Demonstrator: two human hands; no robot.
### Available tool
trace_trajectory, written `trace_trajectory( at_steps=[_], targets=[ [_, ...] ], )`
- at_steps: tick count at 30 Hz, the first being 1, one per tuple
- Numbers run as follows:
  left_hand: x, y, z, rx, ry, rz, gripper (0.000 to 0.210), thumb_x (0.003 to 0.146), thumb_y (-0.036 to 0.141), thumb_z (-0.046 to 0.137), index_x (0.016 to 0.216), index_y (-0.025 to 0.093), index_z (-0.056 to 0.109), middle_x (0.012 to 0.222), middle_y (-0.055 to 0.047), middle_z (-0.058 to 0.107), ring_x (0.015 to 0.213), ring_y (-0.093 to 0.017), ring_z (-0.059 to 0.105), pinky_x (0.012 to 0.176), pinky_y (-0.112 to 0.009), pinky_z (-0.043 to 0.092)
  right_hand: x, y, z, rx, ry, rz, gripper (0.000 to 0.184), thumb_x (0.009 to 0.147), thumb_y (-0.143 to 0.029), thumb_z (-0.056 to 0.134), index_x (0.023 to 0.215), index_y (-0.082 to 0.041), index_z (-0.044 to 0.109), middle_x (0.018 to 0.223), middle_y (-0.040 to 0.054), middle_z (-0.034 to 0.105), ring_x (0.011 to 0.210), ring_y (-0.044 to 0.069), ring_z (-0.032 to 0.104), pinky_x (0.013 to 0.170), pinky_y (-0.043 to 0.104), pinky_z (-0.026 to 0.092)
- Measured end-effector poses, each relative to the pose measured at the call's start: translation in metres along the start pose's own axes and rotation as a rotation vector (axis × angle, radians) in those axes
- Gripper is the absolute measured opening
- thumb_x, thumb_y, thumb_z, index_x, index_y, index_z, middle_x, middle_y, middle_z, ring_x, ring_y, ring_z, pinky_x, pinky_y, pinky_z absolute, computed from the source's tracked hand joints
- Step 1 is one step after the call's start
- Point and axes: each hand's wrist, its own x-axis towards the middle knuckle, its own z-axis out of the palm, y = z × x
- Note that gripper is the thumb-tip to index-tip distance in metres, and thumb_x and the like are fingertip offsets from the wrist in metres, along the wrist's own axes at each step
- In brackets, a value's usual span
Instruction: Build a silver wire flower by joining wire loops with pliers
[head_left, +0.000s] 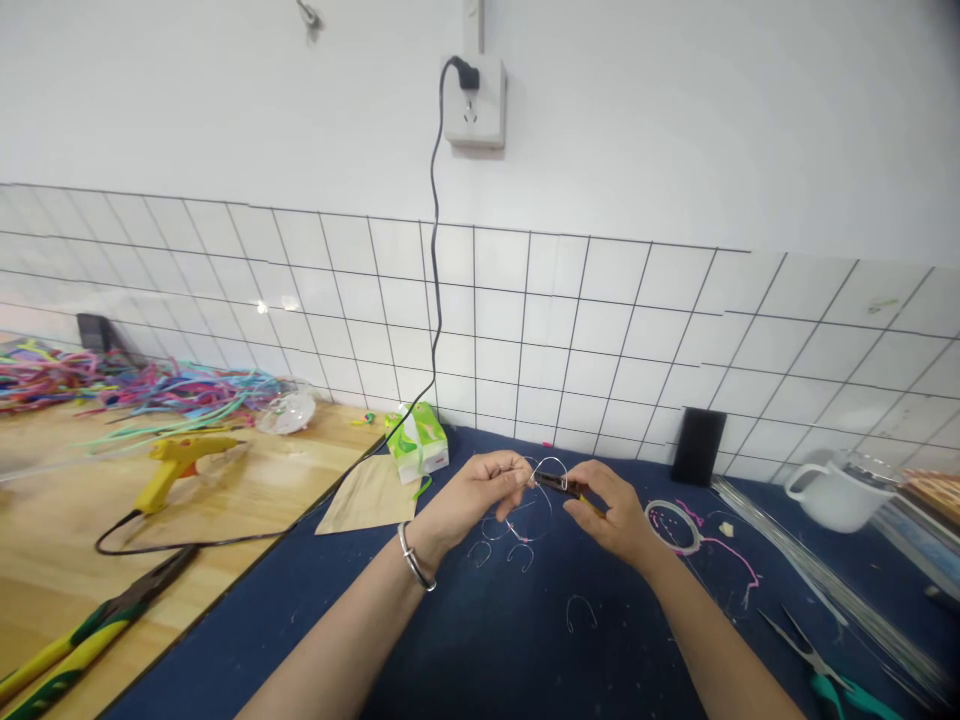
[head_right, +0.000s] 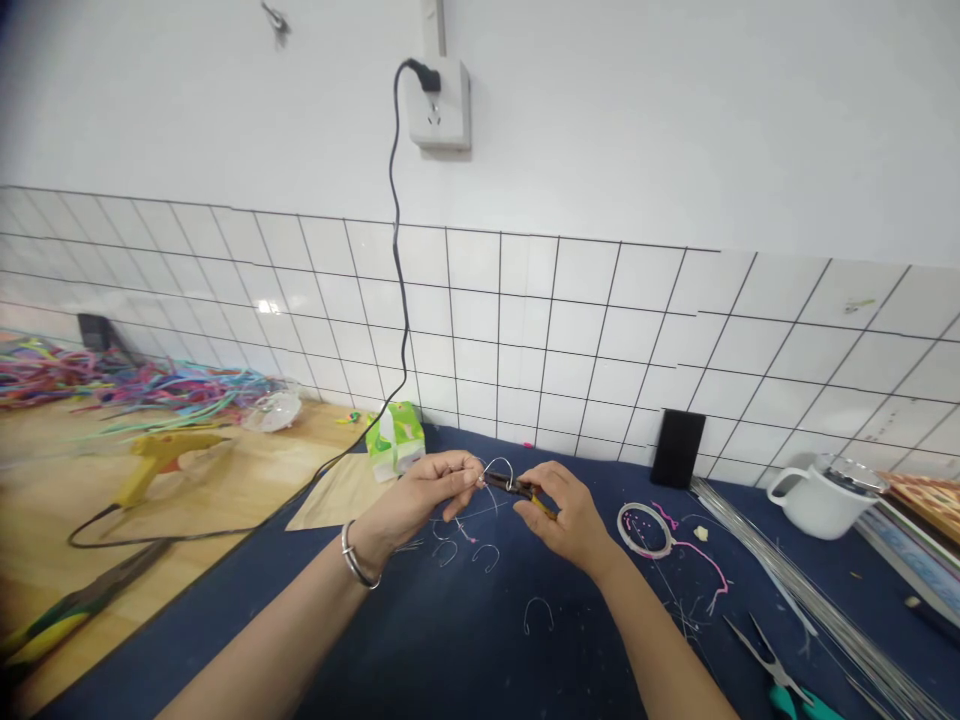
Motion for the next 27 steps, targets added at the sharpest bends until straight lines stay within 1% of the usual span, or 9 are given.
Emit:
trace_trajectory(
  at_steps=[4, 10, 13, 18, 24, 27],
  targets=[
    [0.001, -0.006, -0.002, -0.006, -0.029, -0.007, 0.026, 0.081, 0.04, 0.052, 0.075, 0.014, 0.055, 0.051, 0.004, 0.047, 0.041, -0.005, 0.035, 0.048, -0.021, 0.027, 0.0, 0.001, 0.0, 0.012, -0.025, -0.009, 0.022, 0.081, -0.029, 0.054, 0.101, -0.02, 0.056, 0.089, 0.0063, 0.058, 0.081, 0.016, 0.054, 0.073, 0.031, 0.048],
    [0.002, -0.011, -0.005, 0.005, -0.039, -0.04, 0.026, 0.081, 0.039, 0.054, 0.074, 0.013, 0.055, 0.05, 0.004, 0.046, 0.04, -0.005, 0.035, 0.046, -0.02, 0.026, 0.0, 0.004, 0.0, -0.015, -0.046, -0.03, 0.02, 0.08, -0.028, 0.056, 0.098, -0.019, 0.057, 0.089, 0.0062, 0.058, 0.083, 0.016, 0.054, 0.076, 0.032, 0.047],
    [0.002, -0.011, -0.006, 0.043, -0.049, -0.063, 0.027, 0.08, 0.04, 0.054, 0.075, 0.014, 0.055, 0.051, 0.004, 0.047, 0.041, -0.005, 0.037, 0.045, -0.02, 0.027, -0.001, 0.006, 0.001, -0.036, -0.049, -0.042, 0.019, 0.08, -0.029, 0.056, 0.097, -0.02, 0.057, 0.086, 0.0057, 0.058, 0.079, 0.016, 0.054, 0.073, 0.031, 0.047],
    [0.002, -0.011, -0.005, 0.094, -0.032, -0.049, 0.027, 0.081, 0.04, 0.052, 0.075, 0.014, 0.055, 0.052, 0.003, 0.049, 0.041, -0.006, 0.037, 0.046, -0.02, 0.028, -0.002, 0.009, 0.001, -0.082, -0.049, -0.045, 0.019, 0.08, -0.032, 0.056, 0.094, -0.02, 0.058, 0.082, 0.0047, 0.057, 0.074, 0.015, 0.053, 0.069, 0.029, 0.047],
    [0.003, -0.014, -0.006, 0.078, -0.056, -0.051, 0.024, 0.081, 0.037, 0.053, 0.075, 0.014, 0.055, 0.055, 0.002, 0.051, 0.043, -0.006, 0.04, 0.045, -0.019, 0.028, -0.003, 0.009, 0.002, -0.121, -0.064, -0.069, 0.017, 0.08, -0.031, 0.056, 0.092, -0.02, 0.058, 0.082, 0.005, 0.056, 0.076, 0.015, 0.052, 0.07, 0.029, 0.045],
    [0.004, -0.016, -0.005, 0.06, -0.048, -0.043, 0.024, 0.081, 0.037, 0.053, 0.073, 0.014, 0.054, 0.055, 0.002, 0.051, 0.042, -0.006, 0.041, 0.045, -0.019, 0.028, -0.004, 0.011, 0.004, -0.109, -0.054, -0.067, 0.017, 0.081, -0.031, 0.055, 0.093, -0.019, 0.057, 0.078, 0.0037, 0.056, 0.072, 0.014, 0.051, 0.066, 0.027, 0.045]
  ],
)
